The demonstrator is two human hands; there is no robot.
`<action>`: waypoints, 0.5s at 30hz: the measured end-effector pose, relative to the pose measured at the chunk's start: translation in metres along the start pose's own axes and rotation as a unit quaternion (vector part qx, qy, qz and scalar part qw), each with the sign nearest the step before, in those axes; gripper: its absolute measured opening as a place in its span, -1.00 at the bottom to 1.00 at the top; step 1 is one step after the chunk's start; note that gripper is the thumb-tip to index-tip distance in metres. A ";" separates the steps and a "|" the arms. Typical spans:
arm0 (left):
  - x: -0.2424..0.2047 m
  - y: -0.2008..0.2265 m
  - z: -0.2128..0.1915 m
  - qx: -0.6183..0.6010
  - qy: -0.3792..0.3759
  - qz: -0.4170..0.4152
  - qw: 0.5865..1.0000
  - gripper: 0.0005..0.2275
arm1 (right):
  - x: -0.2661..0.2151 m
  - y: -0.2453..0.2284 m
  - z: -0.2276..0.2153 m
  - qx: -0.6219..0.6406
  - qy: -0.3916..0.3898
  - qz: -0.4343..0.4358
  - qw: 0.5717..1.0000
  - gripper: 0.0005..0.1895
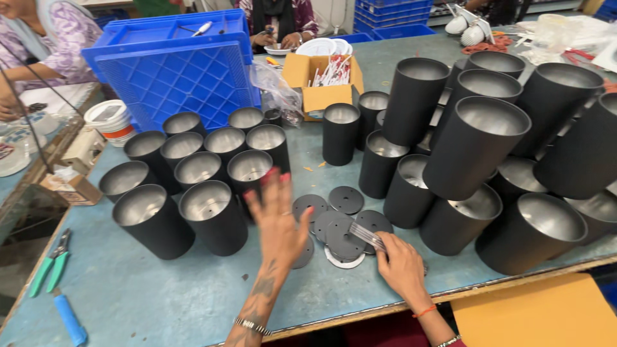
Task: The person repeatedly picks up black cylindrical containers and circular perforated metal discs. Using a clear plastic tool, they press the discs into the open ends of the cylinders. The person then places the assembled units on the table.
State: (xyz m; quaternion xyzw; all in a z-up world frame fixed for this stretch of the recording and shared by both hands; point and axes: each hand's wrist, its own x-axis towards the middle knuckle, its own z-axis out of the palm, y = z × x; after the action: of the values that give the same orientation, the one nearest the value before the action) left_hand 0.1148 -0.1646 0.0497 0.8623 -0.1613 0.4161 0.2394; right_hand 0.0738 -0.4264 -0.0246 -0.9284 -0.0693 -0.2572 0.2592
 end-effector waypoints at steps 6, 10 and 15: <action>0.088 0.083 0.047 -0.055 -0.086 0.173 0.980 -0.34 | 0.001 -0.004 -0.007 0.043 0.023 -0.018 0.999 -0.65; 0.140 0.114 0.081 -0.057 -0.070 0.188 0.978 -0.34 | 0.001 -0.004 -0.009 0.046 0.002 0.020 0.999 -0.60; 0.191 0.140 0.113 -0.066 -0.069 0.169 0.981 -0.24 | 0.004 -0.003 -0.008 0.050 0.036 0.004 0.998 -0.69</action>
State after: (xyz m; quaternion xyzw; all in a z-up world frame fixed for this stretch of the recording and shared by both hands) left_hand 0.2353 -0.3582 0.1792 0.8315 -0.3475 0.3789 0.2103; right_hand 0.0725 -0.4282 -0.0153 -0.9044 -0.0692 -0.2859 0.3090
